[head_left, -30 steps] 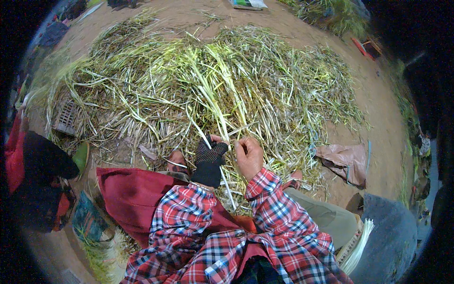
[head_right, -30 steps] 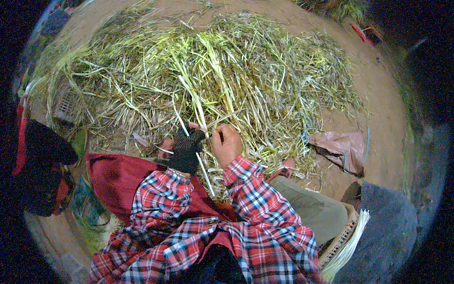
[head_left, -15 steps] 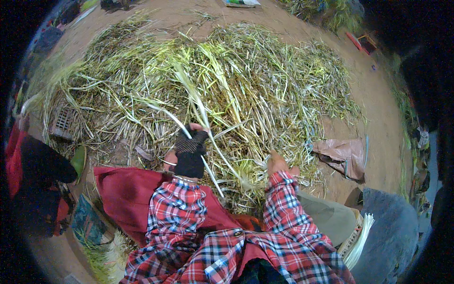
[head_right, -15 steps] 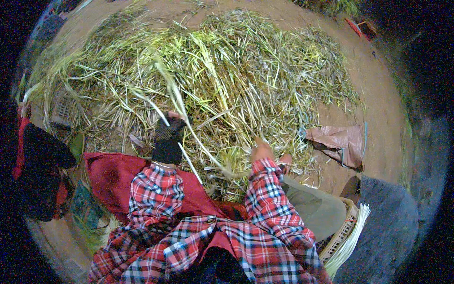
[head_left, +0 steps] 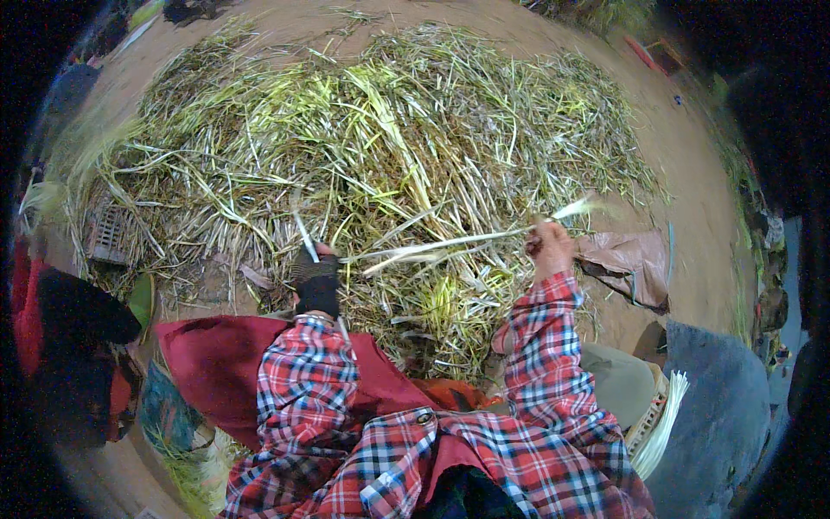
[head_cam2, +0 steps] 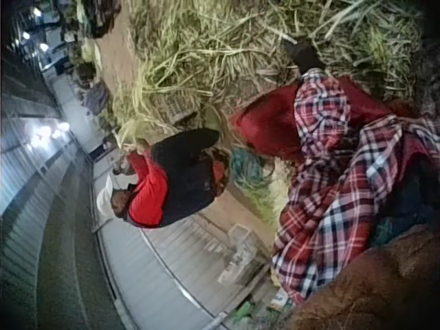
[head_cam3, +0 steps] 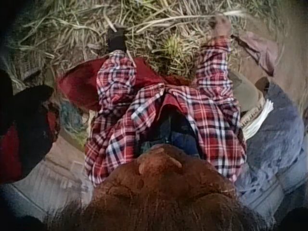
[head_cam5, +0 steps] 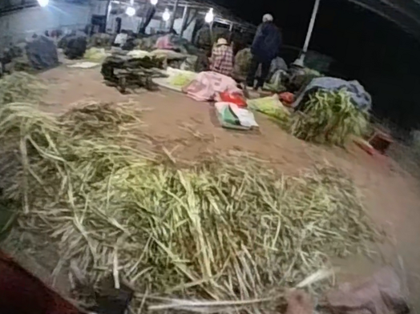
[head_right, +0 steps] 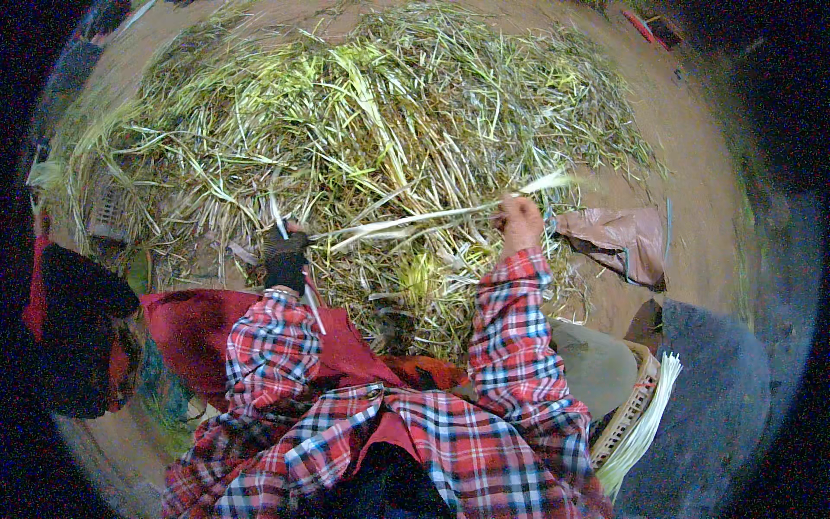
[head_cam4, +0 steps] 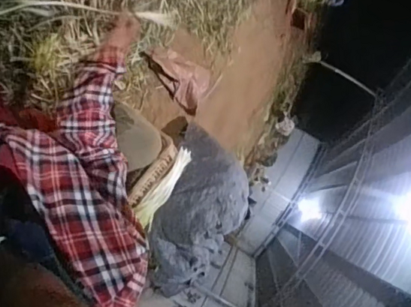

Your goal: The person sits on the ground and processes a large pile of plant stalks by hand. They repeatedly pick up stalks, strip the outer layers, and gather the cleaned white inner stalks into a bundle held in the left hand.

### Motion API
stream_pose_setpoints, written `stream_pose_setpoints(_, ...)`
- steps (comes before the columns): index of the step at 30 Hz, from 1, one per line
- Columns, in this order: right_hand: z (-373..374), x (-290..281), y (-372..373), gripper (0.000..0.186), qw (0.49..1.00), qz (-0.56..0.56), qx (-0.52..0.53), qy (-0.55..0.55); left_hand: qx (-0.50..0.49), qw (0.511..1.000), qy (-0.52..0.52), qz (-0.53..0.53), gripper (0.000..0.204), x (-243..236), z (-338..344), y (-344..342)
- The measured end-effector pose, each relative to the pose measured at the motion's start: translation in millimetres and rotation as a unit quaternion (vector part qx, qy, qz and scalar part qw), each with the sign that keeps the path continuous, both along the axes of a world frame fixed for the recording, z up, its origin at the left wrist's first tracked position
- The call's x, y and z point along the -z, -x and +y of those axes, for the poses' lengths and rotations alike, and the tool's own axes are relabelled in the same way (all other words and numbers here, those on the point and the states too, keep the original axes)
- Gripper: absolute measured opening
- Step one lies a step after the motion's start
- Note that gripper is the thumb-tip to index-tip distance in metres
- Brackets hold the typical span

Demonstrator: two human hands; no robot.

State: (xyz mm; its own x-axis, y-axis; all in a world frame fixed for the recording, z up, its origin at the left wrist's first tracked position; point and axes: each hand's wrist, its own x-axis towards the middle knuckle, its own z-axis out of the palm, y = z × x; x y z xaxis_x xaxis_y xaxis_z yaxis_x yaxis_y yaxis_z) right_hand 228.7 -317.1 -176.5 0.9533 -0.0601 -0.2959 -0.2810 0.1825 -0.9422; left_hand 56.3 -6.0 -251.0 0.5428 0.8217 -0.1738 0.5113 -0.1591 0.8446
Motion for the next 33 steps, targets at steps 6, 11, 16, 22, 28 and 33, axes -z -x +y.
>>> stream_pose_setpoints(6,-23,23,-9,0.022,0.99,-0.086,-0.04,0.106,-0.083,0.933,0.269,-0.222,0.022,-13,6,11)
stream_pose_setpoints(11,8,3,3,0.022,0.979,-0.117,-0.107,0.129,0.141,0.905,0.354,-0.188,0.034,-57,-36,-16)
stream_pose_setpoints(16,44,-16,23,0.023,0.976,-0.098,-0.154,0.12,0.28,0.906,0.279,-0.151,0.033,-49,-121,-32)
stream_pose_setpoints(22,62,-16,24,0.021,0.977,-0.044,-0.204,0.044,0.271,0.877,0.377,-0.127,0.024,-31,-122,-28)
stream_pose_setpoints(28,87,3,61,0.029,0.847,-0.051,-0.497,0.185,0.334,0.942,0.019,-0.025,0.034,-18,-99,-24)
stream_pose_setpoints(33,45,38,37,0.012,0.903,0.02,-0.377,0.203,0.187,0.903,0.381,-0.062,0.017,-29,-79,-20)
